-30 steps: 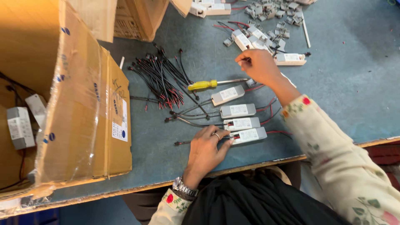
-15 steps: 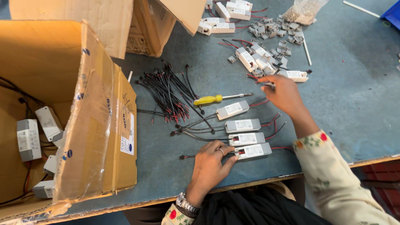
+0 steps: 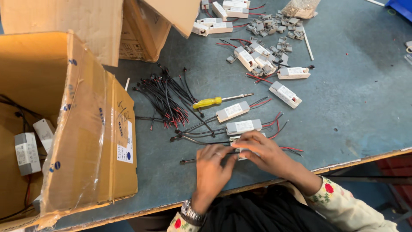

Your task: The person connects wires to white electronic driver components using a screwdriver and pliers on a workbench, then places the finished items into a cardboard box.

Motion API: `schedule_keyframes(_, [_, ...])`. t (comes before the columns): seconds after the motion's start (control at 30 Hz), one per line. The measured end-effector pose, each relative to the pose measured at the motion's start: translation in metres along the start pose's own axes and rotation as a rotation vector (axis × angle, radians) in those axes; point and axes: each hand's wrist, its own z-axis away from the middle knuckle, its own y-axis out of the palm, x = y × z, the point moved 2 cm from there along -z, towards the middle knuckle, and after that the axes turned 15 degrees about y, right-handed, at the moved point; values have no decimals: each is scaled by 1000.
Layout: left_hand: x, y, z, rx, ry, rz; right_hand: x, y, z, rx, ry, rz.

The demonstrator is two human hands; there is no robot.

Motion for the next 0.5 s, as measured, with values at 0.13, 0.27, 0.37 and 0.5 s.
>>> schedule_keyframes(0.13, [-7, 4, 12, -47, -320, 585, 21, -15, 13, -67, -293, -46])
schedule_keyframes(0.27, [2, 19, 21, 46, -586, 1043, 30, -18, 11, -95, -372, -41])
schedule_keyframes(0.37, [2, 30, 24, -69, -666, 940, 27, -12, 11, -213, -243, -32])
schedule_keyframes(0.5, [-3, 41, 29, -219, -678, 908, 24, 1, 20, -389, -28, -13])
